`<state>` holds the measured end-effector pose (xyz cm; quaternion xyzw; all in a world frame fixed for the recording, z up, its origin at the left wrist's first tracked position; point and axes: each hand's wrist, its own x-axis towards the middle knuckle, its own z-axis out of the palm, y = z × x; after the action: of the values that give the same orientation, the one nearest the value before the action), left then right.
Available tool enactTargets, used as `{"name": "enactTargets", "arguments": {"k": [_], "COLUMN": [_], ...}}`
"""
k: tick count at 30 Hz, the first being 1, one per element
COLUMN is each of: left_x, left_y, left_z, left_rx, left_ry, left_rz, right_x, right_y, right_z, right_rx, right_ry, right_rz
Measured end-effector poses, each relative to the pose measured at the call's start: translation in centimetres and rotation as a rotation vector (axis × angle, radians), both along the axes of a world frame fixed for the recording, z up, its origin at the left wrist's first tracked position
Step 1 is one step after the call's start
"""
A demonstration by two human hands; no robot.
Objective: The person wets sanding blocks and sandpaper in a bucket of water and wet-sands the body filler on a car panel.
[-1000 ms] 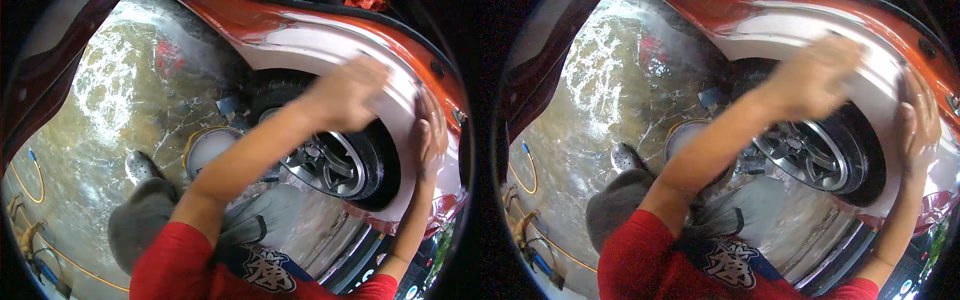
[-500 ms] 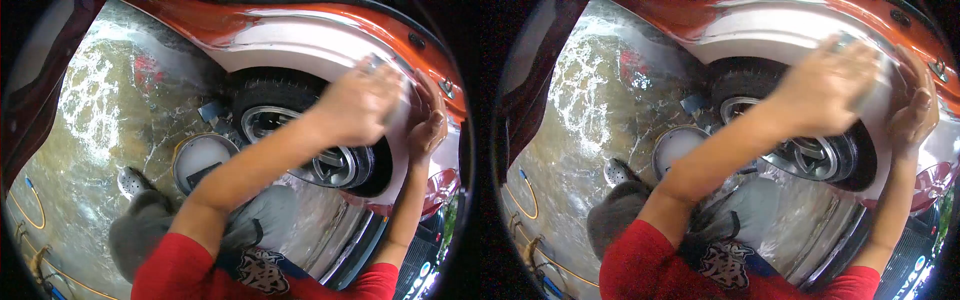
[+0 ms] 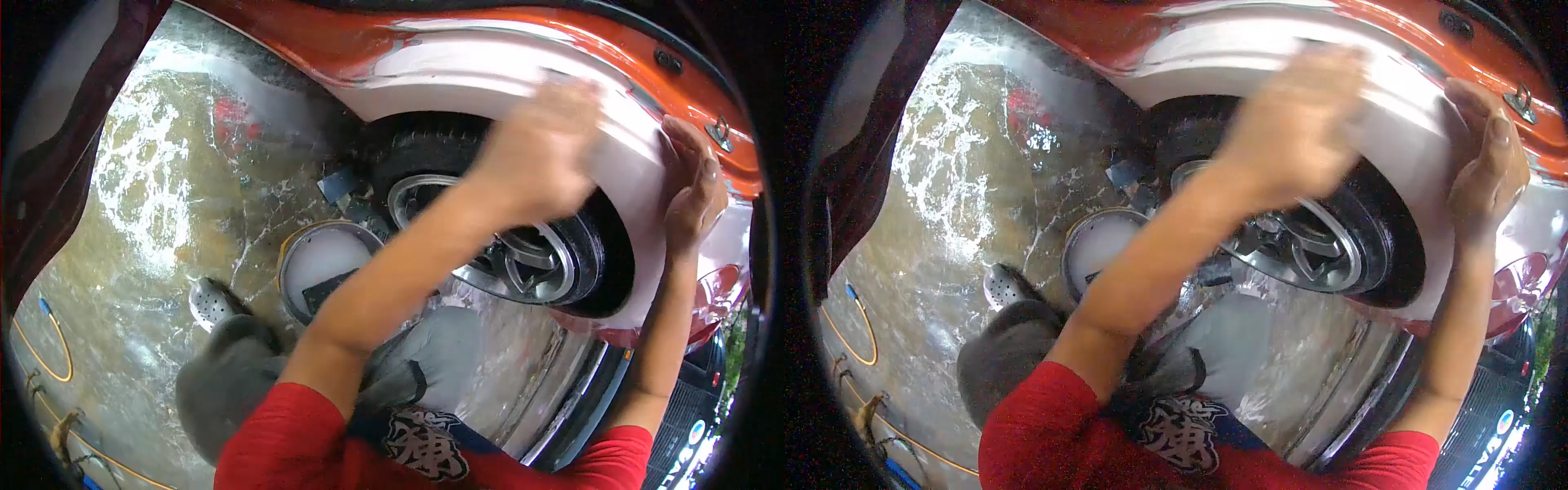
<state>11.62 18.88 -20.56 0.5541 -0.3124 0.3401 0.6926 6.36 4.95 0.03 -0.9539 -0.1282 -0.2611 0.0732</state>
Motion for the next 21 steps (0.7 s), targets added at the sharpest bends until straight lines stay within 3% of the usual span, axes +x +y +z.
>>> {"name": "enactTargets", "arguments": {"k": [2, 3, 5, 8, 11, 12, 14, 16, 19, 21], "left_x": [-2.3, -1.9, -0.4, 1.5, 3.9, 4.0, 3.7, 1.8, -1.2, -0.9], "left_y": [-2.7, -2.4, -1.6, 3.3, 6.3, 7.4, 5.7, 3.5, -0.1, -0.5], "left_z": [5.1, 4.8, 3.4, -4.0, -13.7, -13.9, -12.7, -7.4, 2.8, 3.2], "left_rx": [-0.111, -0.094, -0.070, 0.089, -0.075, -0.110, -0.010, 0.114, 0.067, 0.024], "left_ry": [-0.104, -0.129, -0.181, 0.046, 0.466, 0.526, 0.401, 0.196, -0.065, -0.087], "left_rz": [-0.038, -0.058, -0.090, -0.039, -0.094, -0.114, 0.010, 0.137, -0.057, -0.080], "right_x": [-0.5, -1.0, -1.8, -2.9, -3.5, -3.7, -3.6, -3.6, -3.3, -3.2], "right_y": [0.7, 1.1, -0.3, -2.0, -3.4, -3.4, -3.6, -3.6, -4.0, -4.8], "right_z": [1.3, 2.2, 5.3, 7.7, 7.9, 7.6, 7.5, 7.3, 7.2, 7.2], "right_rx": [-0.087, -0.123, -0.624, -0.692, -0.812, -0.864, -1.015, -0.970, -0.940, -0.843], "right_ry": [0.018, 0.034, -0.090, 0.063, 0.124, 0.099, 0.045, 0.053, 0.058, 0.065], "right_rz": [-0.073, -0.135, -0.124, -0.055, 0.004, 0.029, 0.070, 0.051, 0.034, 0.032]}}
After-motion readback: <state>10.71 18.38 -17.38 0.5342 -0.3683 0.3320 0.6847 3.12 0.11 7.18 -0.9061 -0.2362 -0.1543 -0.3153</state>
